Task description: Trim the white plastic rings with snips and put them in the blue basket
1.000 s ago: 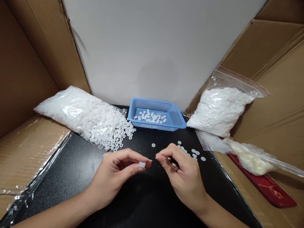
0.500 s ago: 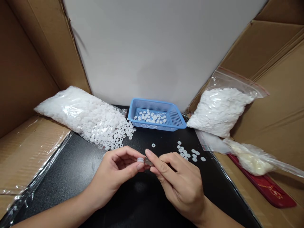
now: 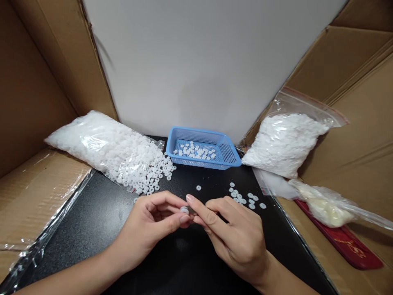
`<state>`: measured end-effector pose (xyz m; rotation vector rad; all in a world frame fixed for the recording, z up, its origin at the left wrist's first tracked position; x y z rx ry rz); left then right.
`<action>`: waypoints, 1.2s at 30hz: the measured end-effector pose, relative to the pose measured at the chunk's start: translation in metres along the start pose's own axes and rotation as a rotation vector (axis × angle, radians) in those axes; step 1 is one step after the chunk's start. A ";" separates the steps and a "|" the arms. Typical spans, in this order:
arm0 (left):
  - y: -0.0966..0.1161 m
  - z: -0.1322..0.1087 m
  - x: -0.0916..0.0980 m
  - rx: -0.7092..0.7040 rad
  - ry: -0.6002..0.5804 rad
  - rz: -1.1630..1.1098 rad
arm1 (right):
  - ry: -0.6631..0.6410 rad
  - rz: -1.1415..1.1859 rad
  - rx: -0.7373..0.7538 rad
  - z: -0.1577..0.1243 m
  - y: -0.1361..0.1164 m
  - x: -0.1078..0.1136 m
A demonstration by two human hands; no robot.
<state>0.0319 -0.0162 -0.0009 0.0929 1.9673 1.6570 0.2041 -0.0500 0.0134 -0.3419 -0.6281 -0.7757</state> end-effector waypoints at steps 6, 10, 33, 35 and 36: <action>0.000 -0.003 0.001 0.002 -0.004 -0.002 | -0.016 -0.015 0.013 0.000 0.000 0.001; -0.001 -0.004 0.000 0.021 0.014 -0.007 | -0.016 -0.015 0.016 0.002 -0.001 0.002; 0.005 0.000 0.002 0.010 -0.014 0.121 | -0.029 0.020 0.031 -0.001 0.004 0.001; 0.003 0.000 0.002 0.017 -0.017 0.109 | -0.029 0.004 0.038 -0.001 0.003 0.001; 0.003 0.000 0.002 0.021 -0.018 0.100 | -0.027 -0.002 0.040 -0.001 0.003 0.001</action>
Point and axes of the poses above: each hand's wrist, its own z-axis towards the middle knuckle, its own x-axis out of the back of the hand, y = z × x, the point moved 3 cm from there along z, towards the middle knuckle, and after that the axes turned 3 degrees about -z, right-handed, at the moved point
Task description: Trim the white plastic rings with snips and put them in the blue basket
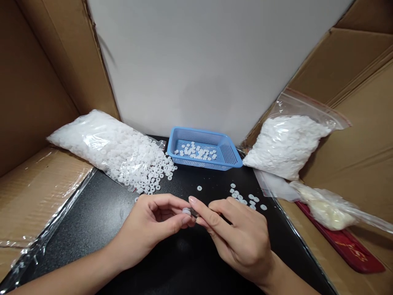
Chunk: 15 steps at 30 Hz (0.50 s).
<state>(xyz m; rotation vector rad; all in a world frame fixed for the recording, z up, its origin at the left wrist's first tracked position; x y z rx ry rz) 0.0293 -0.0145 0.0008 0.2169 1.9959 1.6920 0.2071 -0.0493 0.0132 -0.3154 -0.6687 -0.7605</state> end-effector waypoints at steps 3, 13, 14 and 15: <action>-0.001 0.000 -0.001 0.006 -0.004 -0.027 | -0.002 -0.007 0.005 0.000 -0.001 0.000; -0.001 0.000 -0.002 0.018 0.000 -0.020 | -0.014 -0.046 0.036 0.001 -0.002 0.003; -0.001 0.000 -0.002 0.015 -0.001 -0.005 | -0.012 -0.049 0.040 0.001 -0.002 0.003; -0.001 0.000 -0.002 0.007 -0.002 0.018 | -0.007 -0.042 0.033 0.000 -0.002 0.003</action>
Point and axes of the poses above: each hand's wrist, its own z-axis towards the middle knuckle, its own x-axis out of the back of the hand, y = z × x, the point moved 3 cm from there along z, towards the middle knuckle, and after that the axes turned 3 degrees about -z, right-handed, at the moved point
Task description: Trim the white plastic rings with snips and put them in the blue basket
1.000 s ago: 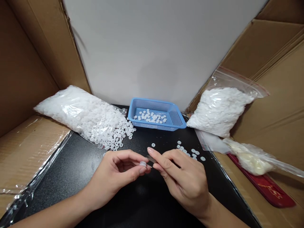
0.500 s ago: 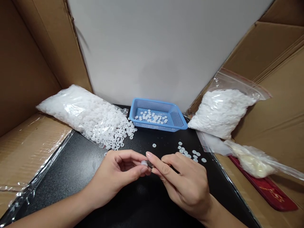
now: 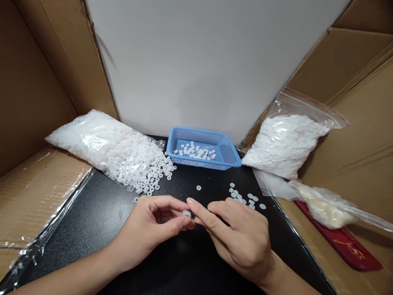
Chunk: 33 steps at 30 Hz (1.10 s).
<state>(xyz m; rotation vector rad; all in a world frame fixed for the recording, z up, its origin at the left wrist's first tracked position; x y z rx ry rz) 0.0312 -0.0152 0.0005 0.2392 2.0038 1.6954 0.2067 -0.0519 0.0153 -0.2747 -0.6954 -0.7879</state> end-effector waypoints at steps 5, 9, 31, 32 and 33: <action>0.004 -0.001 0.002 -0.126 0.042 0.201 | 0.028 0.239 -0.328 -0.003 0.012 -0.008; 0.004 -0.001 0.005 -0.158 0.055 0.272 | 0.019 0.368 -0.580 -0.006 0.022 -0.014; 0.000 -0.004 0.005 -0.280 0.111 0.501 | 0.090 0.532 -0.363 -0.007 -0.007 -0.022; 0.000 -0.005 0.006 -0.333 0.113 0.578 | 0.082 0.534 -0.379 -0.008 -0.007 -0.022; -0.001 -0.006 0.006 -0.385 0.114 0.643 | 0.074 0.539 -0.399 -0.008 -0.008 -0.023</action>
Point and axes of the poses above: each hand's wrist, its own z-axis towards the middle knuckle, its own x-axis out of the back of the hand, y = z × x, the point moved 3 cm from there along z, towards the middle knuckle, and after that the axes turned 3 degrees about -z, right-handed, at the moved point
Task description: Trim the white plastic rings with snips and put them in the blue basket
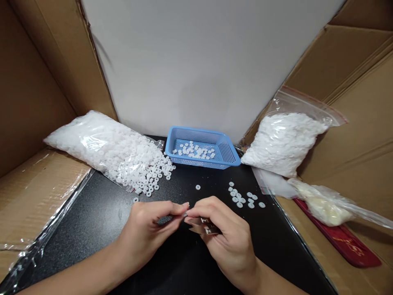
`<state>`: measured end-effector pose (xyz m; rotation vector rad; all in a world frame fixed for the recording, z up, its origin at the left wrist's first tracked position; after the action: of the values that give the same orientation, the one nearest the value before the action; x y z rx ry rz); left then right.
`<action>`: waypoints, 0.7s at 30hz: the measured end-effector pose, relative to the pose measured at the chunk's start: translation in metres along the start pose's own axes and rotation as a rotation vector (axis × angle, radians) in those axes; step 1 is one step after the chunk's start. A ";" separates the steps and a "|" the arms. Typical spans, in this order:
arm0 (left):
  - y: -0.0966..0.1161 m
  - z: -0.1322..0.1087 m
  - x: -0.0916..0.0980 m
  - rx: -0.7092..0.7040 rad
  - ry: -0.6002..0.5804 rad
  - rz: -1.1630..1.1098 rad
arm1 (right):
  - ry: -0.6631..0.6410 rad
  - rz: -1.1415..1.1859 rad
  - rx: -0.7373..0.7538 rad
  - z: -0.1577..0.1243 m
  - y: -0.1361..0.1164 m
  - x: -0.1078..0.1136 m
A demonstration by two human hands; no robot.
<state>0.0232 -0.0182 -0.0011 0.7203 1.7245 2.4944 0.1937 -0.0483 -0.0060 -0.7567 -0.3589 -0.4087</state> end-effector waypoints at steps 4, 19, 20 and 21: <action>-0.001 -0.002 0.001 -0.087 0.015 0.105 | -0.052 -0.044 0.012 0.000 -0.003 -0.001; 0.001 0.005 -0.001 0.324 0.045 -0.548 | 0.137 0.140 -0.069 0.005 0.007 0.010; 0.000 0.005 -0.001 0.352 0.031 -0.573 | 0.123 0.134 -0.092 0.004 0.008 0.011; -0.001 0.004 -0.002 0.375 0.021 -0.594 | 0.114 0.118 -0.116 0.004 0.009 0.010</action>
<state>0.0262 -0.0144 -0.0017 0.1398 2.0557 1.8160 0.2065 -0.0416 -0.0039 -0.8590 -0.1839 -0.3615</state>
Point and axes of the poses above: each hand's wrist, its own z-axis towards the middle knuckle, its own x-axis out of the back of the hand, y = z × x, the point moved 3 cm from there along z, towards the middle knuckle, and after that the axes turned 3 degrees about -z, right-handed, at the moved point
